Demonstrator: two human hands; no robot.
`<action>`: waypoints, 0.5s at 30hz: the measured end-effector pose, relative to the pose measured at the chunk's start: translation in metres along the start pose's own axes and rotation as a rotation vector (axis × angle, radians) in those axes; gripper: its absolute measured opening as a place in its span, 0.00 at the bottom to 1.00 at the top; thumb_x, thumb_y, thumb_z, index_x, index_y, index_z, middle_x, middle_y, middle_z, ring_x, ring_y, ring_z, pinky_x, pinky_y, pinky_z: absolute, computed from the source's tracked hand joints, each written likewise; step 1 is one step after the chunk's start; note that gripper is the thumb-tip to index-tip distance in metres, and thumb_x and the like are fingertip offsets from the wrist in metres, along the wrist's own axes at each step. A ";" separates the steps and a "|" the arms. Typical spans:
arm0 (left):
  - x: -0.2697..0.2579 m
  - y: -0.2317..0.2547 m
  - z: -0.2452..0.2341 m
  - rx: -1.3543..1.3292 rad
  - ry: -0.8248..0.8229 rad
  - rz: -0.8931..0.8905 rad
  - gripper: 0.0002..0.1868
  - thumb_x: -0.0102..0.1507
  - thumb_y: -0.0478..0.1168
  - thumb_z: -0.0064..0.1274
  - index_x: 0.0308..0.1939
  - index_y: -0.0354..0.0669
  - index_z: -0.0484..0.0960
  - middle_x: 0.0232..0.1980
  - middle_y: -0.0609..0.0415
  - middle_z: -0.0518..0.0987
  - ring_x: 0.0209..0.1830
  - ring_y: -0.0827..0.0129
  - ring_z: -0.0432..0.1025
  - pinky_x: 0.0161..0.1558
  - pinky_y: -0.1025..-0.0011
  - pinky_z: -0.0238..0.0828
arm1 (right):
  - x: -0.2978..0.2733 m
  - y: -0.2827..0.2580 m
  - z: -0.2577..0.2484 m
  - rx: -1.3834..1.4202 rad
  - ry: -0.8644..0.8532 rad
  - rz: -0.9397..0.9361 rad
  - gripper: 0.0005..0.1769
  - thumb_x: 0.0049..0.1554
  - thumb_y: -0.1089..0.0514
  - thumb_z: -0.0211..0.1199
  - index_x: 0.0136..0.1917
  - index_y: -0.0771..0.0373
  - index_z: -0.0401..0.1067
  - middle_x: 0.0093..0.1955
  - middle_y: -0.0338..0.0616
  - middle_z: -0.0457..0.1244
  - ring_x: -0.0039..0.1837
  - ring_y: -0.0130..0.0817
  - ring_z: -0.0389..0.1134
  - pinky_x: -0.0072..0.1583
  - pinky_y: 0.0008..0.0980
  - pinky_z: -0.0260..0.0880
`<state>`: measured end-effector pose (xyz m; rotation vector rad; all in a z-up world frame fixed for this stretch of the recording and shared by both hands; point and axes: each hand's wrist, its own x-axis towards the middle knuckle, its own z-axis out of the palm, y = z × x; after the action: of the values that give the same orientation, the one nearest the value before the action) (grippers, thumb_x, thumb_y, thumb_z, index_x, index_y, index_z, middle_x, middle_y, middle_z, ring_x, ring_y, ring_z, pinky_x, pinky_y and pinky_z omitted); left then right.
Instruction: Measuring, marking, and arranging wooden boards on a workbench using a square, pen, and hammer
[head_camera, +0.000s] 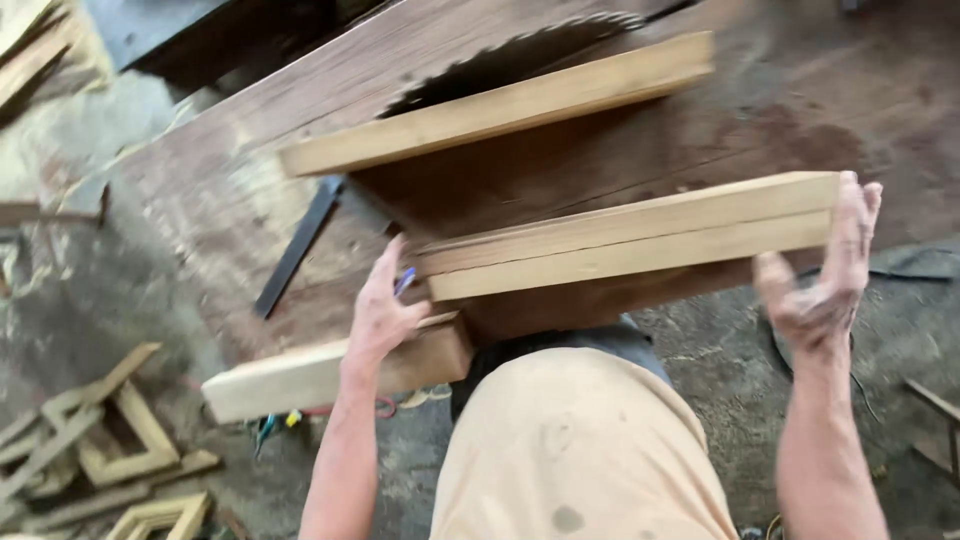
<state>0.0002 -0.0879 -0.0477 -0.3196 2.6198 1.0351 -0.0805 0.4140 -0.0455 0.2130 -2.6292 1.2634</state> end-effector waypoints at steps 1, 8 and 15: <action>0.001 0.000 -0.001 -0.012 -0.017 0.022 0.53 0.46 0.35 0.58 0.77 0.39 0.58 0.78 0.45 0.65 0.77 0.59 0.60 0.76 0.67 0.50 | 0.006 -0.015 0.007 -0.107 -0.088 -0.173 0.43 0.61 0.56 0.59 0.81 0.82 0.49 0.81 0.74 0.49 0.83 0.69 0.44 0.82 0.70 0.40; 0.003 -0.016 0.009 -0.013 -0.026 0.006 0.55 0.43 0.36 0.58 0.76 0.66 0.65 0.71 0.60 0.72 0.65 0.57 0.72 0.67 0.58 0.68 | 0.010 -0.091 0.119 -0.352 -0.706 -0.315 0.62 0.39 0.41 0.74 0.82 0.59 0.57 0.86 0.54 0.47 0.87 0.61 0.35 0.79 0.70 0.22; -0.006 -0.033 -0.002 -0.100 0.027 -0.013 0.50 0.47 0.39 0.65 0.75 0.63 0.67 0.66 0.57 0.76 0.66 0.54 0.71 0.68 0.55 0.68 | -0.001 -0.076 0.156 -0.543 -0.733 -0.367 0.75 0.22 0.54 0.79 0.83 0.53 0.53 0.73 0.52 0.55 0.79 0.57 0.50 0.78 0.75 0.35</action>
<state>0.0159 -0.1122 -0.0645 -0.3747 2.5913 1.1672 -0.0832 0.2450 -0.0829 1.1762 -3.1625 0.3450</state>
